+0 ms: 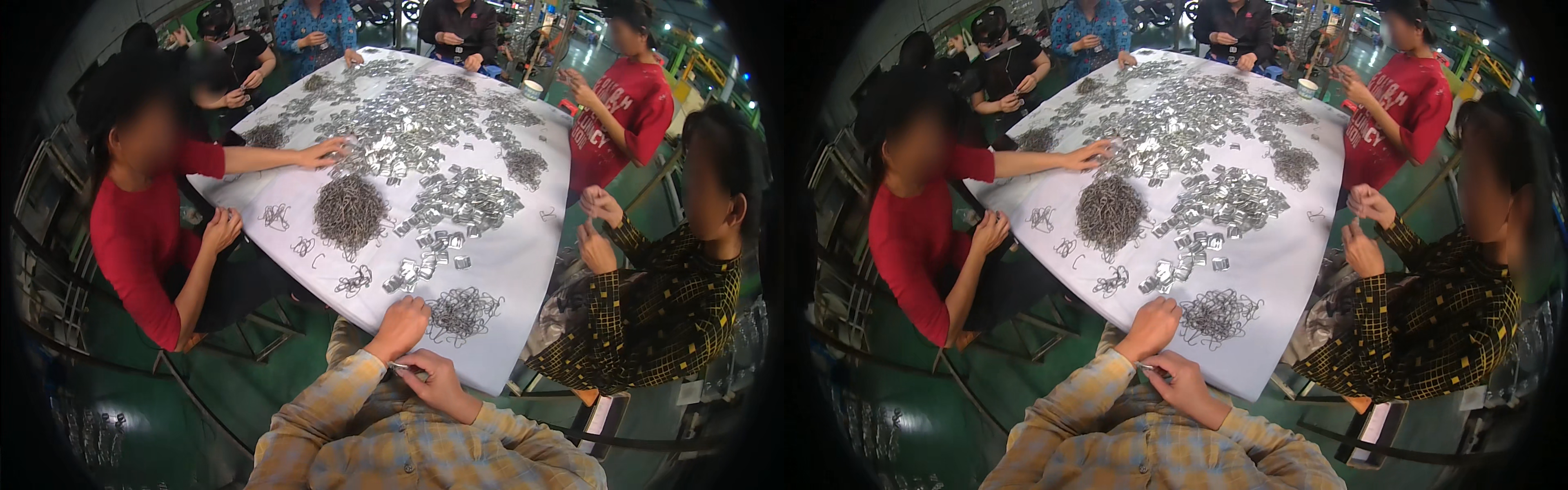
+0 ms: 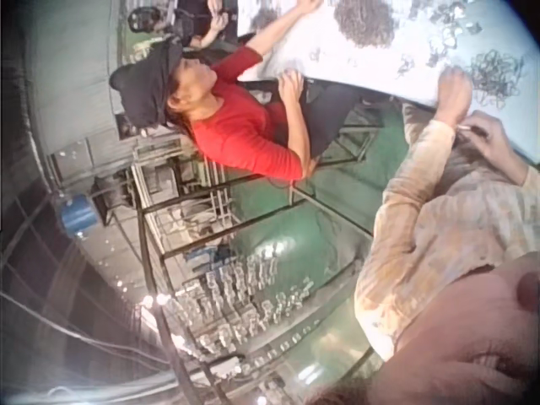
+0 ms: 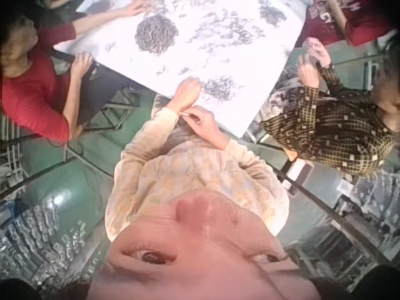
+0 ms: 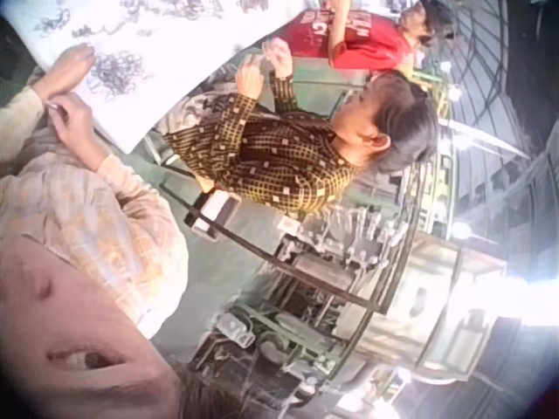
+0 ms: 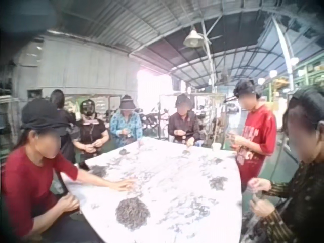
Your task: The person picks up metal rings from a table and hangs them onto a metal rack by hand.
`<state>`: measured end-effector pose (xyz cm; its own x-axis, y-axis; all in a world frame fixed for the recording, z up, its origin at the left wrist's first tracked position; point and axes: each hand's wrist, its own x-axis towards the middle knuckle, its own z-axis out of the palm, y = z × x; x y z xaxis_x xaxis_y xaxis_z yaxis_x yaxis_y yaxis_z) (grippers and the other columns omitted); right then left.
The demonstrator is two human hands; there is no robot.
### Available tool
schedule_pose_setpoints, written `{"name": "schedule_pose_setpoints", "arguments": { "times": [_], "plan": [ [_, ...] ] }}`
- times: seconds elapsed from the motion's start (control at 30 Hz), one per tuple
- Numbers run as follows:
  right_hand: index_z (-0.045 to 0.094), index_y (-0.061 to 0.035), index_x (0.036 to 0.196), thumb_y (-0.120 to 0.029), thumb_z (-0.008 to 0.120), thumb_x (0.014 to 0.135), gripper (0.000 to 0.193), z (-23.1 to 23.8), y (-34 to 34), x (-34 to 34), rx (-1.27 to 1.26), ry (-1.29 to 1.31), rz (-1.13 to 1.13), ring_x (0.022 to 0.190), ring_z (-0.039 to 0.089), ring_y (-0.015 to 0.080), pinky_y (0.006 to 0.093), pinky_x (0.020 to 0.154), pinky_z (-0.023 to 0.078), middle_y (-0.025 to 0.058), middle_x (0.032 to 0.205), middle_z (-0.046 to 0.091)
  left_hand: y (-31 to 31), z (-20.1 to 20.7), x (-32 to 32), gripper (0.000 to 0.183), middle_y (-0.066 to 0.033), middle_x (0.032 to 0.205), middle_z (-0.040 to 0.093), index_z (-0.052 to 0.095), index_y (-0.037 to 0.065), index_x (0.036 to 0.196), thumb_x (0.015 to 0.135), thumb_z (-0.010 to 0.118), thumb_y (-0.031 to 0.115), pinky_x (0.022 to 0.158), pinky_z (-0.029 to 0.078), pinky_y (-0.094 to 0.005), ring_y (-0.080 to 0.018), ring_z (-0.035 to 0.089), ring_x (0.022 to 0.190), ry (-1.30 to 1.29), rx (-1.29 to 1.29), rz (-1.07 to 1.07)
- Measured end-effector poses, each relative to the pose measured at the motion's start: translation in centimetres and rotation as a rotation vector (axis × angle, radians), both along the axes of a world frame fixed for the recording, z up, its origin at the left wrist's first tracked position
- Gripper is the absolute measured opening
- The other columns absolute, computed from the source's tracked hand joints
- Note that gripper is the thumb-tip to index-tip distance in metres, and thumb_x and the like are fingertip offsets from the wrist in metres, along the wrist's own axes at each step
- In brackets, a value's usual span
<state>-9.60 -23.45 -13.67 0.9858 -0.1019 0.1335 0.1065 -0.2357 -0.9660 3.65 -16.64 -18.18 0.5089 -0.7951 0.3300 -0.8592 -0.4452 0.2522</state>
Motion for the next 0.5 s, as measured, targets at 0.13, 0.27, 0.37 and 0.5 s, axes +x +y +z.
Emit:
{"name": "schedule_pose_setpoints", "arguments": {
  "times": [0.13, 0.27, 0.37, 0.5],
  "plan": [
    [0.065, -0.0012, 0.095, -0.003, 0.065, 0.079, 0.015, -0.3, 0.1, 0.2, -0.029, -0.007, 0.005, 0.071, 0.063, 0.0154, 0.0256, 0.065, 0.051, 0.0096, 0.085, 0.064, 0.4, 1.1, 0.2, 0.005, -0.0113, 0.074, 0.059, 0.06, 0.002, 0.073, 0.071, 0.057, 0.006, 0.062, 0.049, -0.0384, -0.0289, 0.059, 0.073, 0.181, -0.086, 0.057],
    [0.065, -0.0009, 0.094, -0.003, 0.065, 0.08, 0.015, -0.2, 0.0, 0.2, -0.028, 0.018, -0.016, 0.071, 0.062, 0.0144, 0.025, 0.064, 0.049, 0.0088, 0.084, 0.063, 1.6, 0.5, 0.6, 0.011, -0.0119, 0.072, 0.064, 0.064, 0.0, 0.08, 0.073, 0.065, 0.008, 0.06, 0.049, -0.0335, -0.0233, 0.062, 0.063, 0.761, -0.224, 0.138],
    [0.065, -0.0007, 0.093, -0.003, 0.065, 0.079, 0.014, -0.1, 0.1, 0.4, -0.059, -0.003, -0.019, 0.069, 0.061, 0.0137, 0.0246, 0.062, 0.048, 0.008, 0.083, 0.062, 1.9, -1.3, 1.5, 0.011, -0.0023, 0.069, 0.061, 0.063, 0.0, 0.078, 0.077, 0.07, 0.008, 0.053, 0.042, -0.0238, -0.0074, 0.052, 0.057, 1.171, -0.433, 0.104],
    [0.065, -0.0009, 0.092, -0.003, 0.066, 0.078, 0.014, 0.1, 0.1, 0.7, 0.004, -0.001, -0.04, 0.068, 0.059, 0.0132, 0.0248, 0.062, 0.048, 0.0075, 0.082, 0.062, 1.5, -0.6, 1.7, 0.009, 0.001, 0.07, 0.059, 0.063, 0.001, 0.081, 0.079, 0.069, 0.007, 0.052, 0.041, -0.0212, -0.0051, 0.05, 0.059, 1.266, -0.501, 0.121]
  ]
}}
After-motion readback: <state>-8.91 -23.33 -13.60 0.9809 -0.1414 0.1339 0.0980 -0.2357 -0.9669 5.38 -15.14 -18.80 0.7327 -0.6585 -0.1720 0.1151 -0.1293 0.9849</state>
